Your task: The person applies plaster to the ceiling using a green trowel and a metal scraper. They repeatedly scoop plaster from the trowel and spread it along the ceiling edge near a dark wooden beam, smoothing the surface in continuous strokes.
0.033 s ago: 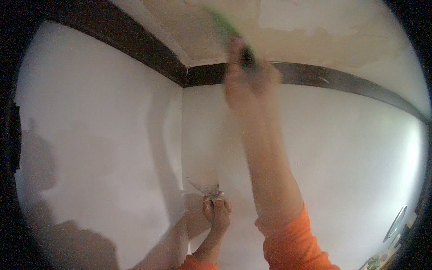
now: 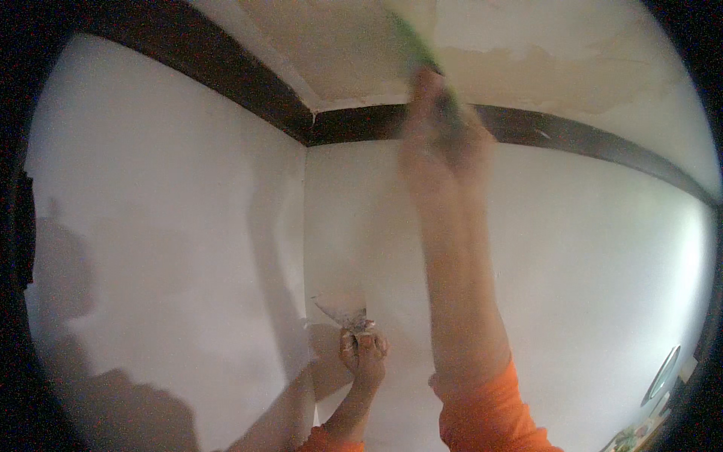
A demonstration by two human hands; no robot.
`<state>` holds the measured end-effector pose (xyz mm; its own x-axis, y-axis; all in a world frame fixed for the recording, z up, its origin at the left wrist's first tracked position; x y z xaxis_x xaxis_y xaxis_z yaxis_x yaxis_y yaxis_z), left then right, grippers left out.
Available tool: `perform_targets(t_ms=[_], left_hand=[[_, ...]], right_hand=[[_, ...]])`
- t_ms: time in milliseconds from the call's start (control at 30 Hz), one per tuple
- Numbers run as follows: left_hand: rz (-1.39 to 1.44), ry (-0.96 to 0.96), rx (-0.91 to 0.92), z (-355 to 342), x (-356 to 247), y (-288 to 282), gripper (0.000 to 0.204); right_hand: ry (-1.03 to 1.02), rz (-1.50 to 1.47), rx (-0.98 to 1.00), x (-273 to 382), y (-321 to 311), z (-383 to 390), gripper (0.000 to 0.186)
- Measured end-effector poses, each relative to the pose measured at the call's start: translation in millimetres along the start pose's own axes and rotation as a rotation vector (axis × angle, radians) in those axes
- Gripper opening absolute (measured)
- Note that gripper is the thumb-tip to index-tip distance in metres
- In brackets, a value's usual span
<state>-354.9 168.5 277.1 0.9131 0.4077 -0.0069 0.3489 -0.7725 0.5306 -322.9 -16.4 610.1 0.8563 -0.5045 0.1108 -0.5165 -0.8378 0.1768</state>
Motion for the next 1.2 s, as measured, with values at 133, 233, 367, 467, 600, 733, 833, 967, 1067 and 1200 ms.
perform_targets(t_ms=[133,233,367,467,600,733,833,967,1067,1200], left_hand=[[-0.053,0.066,-0.018,1,-10,17,0.037],[-0.07,0.029,-0.002,-3,-8,15,0.034],[-0.131,0.065,0.032,-7,-11,16,0.038],[-0.129,0.053,0.023,-2,-8,18,0.037],[-0.132,0.05,0.073,-3,-10,18,0.034],[-0.09,-0.031,-0.097,0,-8,19,0.042],[-0.127,0.022,-0.091,-3,-7,15,0.04],[-0.186,-0.053,-0.088,2,0,6,0.04],[-0.172,0.007,-0.085,-5,-10,8,0.041],[-0.132,0.051,-0.002,-9,-19,13,0.04]], right_hand=[[-0.015,0.006,-0.014,23,-27,50,0.03],[0.083,-0.023,-0.057,-12,-23,36,0.034],[0.194,-0.025,-0.194,-82,2,-1,0.034],[0.079,0.003,-0.033,-72,35,-29,0.033],[-0.013,-0.001,0.189,-4,64,-9,0.036],[-0.009,-0.076,0.256,40,53,49,0.04],[0.103,-0.007,-0.063,-8,8,47,0.034],[0.199,0.057,-0.253,-74,-27,22,0.026],[0.149,-0.009,-0.232,-83,-28,-9,0.025],[0.043,-0.043,-0.226,-56,-33,-34,0.027]])
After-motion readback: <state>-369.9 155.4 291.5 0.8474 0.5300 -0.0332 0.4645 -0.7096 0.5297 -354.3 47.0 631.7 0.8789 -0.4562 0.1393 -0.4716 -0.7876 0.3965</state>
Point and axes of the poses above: each hand's wrist, its own z-axis away from the middle knuckle, its own y-axis out of the palm, x = y × z, the point moved 8 cm from there along -z, towards the middle knuckle, and after that the axes turned 7 degrees about z, right-handed, at the moved point
